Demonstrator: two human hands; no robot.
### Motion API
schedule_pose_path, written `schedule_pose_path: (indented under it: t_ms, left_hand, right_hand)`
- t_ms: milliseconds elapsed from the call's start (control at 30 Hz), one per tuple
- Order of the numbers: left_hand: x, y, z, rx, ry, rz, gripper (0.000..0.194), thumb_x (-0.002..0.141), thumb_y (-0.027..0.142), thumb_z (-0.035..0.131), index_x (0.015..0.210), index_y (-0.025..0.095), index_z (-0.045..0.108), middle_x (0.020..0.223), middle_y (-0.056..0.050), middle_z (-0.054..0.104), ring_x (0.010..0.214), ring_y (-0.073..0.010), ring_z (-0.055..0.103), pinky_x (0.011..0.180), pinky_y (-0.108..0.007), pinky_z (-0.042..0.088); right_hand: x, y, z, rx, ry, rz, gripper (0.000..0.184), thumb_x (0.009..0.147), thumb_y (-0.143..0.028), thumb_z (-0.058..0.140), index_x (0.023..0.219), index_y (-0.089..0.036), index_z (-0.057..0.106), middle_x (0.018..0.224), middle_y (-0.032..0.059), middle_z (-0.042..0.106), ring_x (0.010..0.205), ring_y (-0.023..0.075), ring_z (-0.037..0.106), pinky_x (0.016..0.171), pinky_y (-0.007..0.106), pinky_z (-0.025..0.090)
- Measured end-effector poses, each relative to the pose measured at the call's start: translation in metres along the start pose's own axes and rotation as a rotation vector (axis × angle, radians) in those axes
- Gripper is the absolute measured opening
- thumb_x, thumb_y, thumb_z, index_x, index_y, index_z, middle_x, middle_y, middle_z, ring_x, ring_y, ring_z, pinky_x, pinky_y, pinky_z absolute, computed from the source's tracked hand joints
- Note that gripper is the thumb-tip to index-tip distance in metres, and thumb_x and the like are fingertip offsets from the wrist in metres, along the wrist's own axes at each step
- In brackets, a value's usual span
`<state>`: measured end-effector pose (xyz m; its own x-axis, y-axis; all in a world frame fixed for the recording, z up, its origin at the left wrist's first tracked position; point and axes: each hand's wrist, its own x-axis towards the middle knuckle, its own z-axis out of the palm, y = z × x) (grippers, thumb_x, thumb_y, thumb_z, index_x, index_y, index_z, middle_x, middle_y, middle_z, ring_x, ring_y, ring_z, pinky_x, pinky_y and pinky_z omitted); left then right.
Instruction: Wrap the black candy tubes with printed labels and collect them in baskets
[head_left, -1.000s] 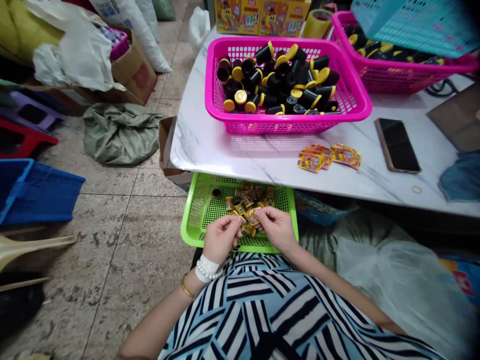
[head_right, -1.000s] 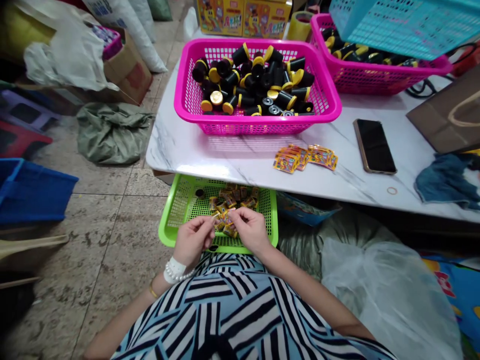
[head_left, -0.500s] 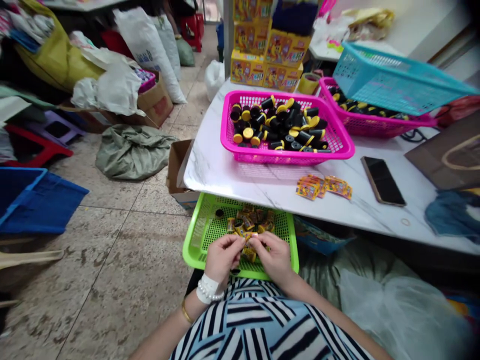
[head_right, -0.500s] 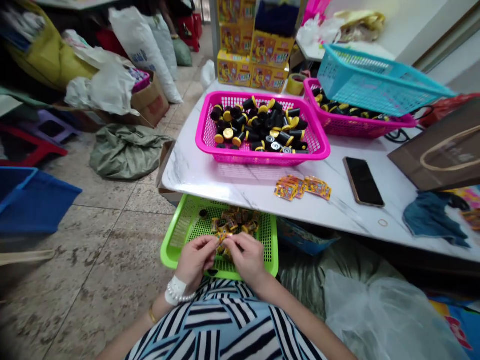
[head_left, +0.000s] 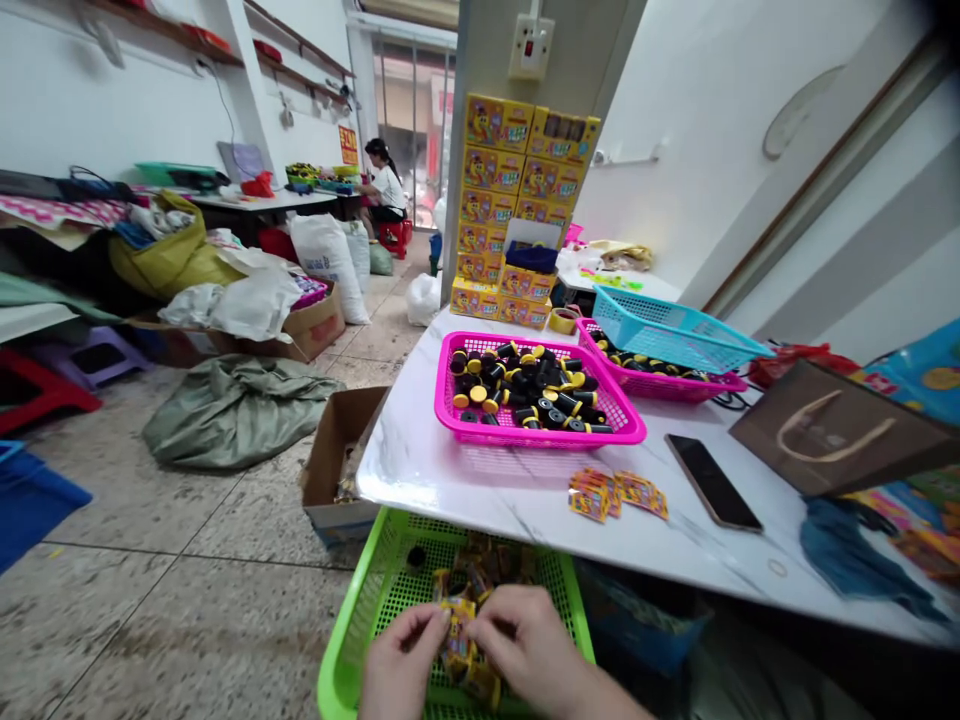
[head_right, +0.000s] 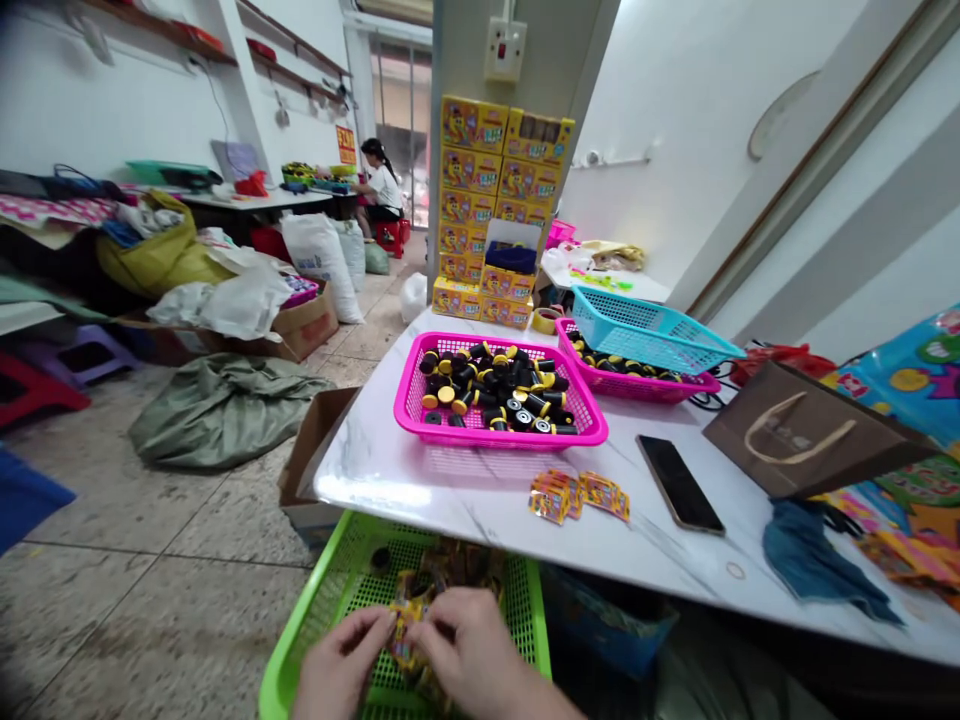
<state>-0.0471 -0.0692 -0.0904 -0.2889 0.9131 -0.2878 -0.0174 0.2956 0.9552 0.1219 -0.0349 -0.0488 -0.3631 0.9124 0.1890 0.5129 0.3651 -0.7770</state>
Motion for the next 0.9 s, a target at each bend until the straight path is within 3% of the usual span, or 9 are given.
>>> schedule_pose_path:
  t_ms: [100,233,300,367,467,600,733,800,900]
  left_hand:
    - [0.002,0.0,-0.01,0.137,0.08,0.235,0.04,0.065,0.062,0.073,0.067,0.022,0.077,0.079,-0.008,0.071,0.072,-0.0232,0.064,0.065,-0.03,0.053]
    - [0.001,-0.002,-0.013,0.186,0.155,0.247,0.038,0.07,0.06,0.07,0.07,0.022,0.076,0.062,-0.003,0.065,0.054,-0.0185,0.056,0.053,-0.028,0.047]
    - [0.0,0.0,-0.014,0.202,0.159,0.268,0.034,0.069,0.055,0.072,0.067,0.021,0.073,0.062,-0.002,0.064,0.051,-0.0163,0.053,0.053,-0.027,0.046]
    - [-0.003,0.003,-0.015,0.21,0.139,0.309,0.029,0.068,0.048,0.075,0.065,0.02,0.071,0.071,-0.004,0.067,0.053,-0.0147,0.054,0.056,-0.026,0.047]
    - [-0.008,0.007,-0.017,0.21,0.154,0.239,0.022,0.07,0.041,0.074,0.071,0.019,0.071,0.058,0.0,0.059,0.051,-0.0129,0.05,0.053,-0.024,0.043]
    - [-0.013,0.005,-0.02,0.054,0.085,0.071,0.022,0.07,0.037,0.074,0.072,0.017,0.065,0.049,0.005,0.051,0.044,-0.0091,0.044,0.044,-0.019,0.035]
    - [-0.015,0.005,-0.02,-0.143,0.036,-0.065,0.026,0.067,0.032,0.075,0.064,0.018,0.053,0.055,0.003,0.061,0.041,-0.0078,0.049,0.044,-0.019,0.038]
    - [-0.015,0.007,-0.018,-0.187,0.016,-0.094,0.025,0.068,0.029,0.075,0.064,0.018,0.052,0.052,0.003,0.061,0.04,-0.0078,0.05,0.045,-0.019,0.039]
    - [-0.01,0.009,-0.011,-0.24,-0.008,-0.146,0.022,0.068,0.032,0.076,0.07,0.016,0.061,0.046,0.006,0.055,0.037,-0.0061,0.043,0.04,-0.017,0.03]
  right_hand:
    - [0.052,-0.017,-0.05,-0.14,0.089,-0.094,0.03,0.089,-0.033,0.058,0.063,-0.021,0.064,0.057,0.0004,0.061,0.054,0.0145,0.055,0.056,0.026,0.04]
    - [0.15,-0.032,-0.098,-0.462,0.28,-0.197,0.028,0.092,-0.039,0.054,0.077,-0.019,0.068,0.078,0.0065,0.068,0.073,0.0186,0.062,0.071,0.029,0.045]
    - [0.198,-0.036,-0.104,-0.678,0.225,-0.056,0.029,0.09,-0.044,0.055,0.09,-0.019,0.069,0.095,0.0104,0.07,0.086,0.0228,0.065,0.075,0.032,0.047]
    - [0.234,-0.038,-0.1,-0.839,0.023,0.088,0.036,0.084,-0.047,0.063,0.101,-0.016,0.068,0.104,0.0148,0.069,0.094,0.0277,0.066,0.078,0.035,0.049]
    - [0.26,-0.037,-0.091,-0.853,-0.129,0.163,0.037,0.074,-0.036,0.075,0.099,-0.009,0.068,0.102,0.0193,0.069,0.095,0.0321,0.066,0.079,0.038,0.05]
    - [0.234,-0.042,-0.103,-0.914,0.02,0.061,0.035,0.081,-0.031,0.065,0.105,-0.007,0.065,0.1,0.019,0.069,0.095,0.031,0.065,0.078,0.038,0.048]
    - [0.156,-0.058,-0.128,-0.868,0.182,-0.106,0.029,0.085,-0.036,0.06,0.103,-0.015,0.064,0.088,0.0096,0.07,0.081,0.0228,0.065,0.072,0.032,0.045]
    - [0.115,-0.057,-0.131,-0.835,0.195,-0.132,0.021,0.081,-0.035,0.063,0.093,-0.018,0.064,0.078,0.0055,0.069,0.069,0.0201,0.062,0.064,0.03,0.042]
    - [0.077,-0.036,-0.118,-0.917,0.078,-0.032,0.016,0.077,-0.035,0.063,0.081,-0.018,0.063,0.07,0.0054,0.066,0.061,0.0197,0.058,0.057,0.03,0.037]
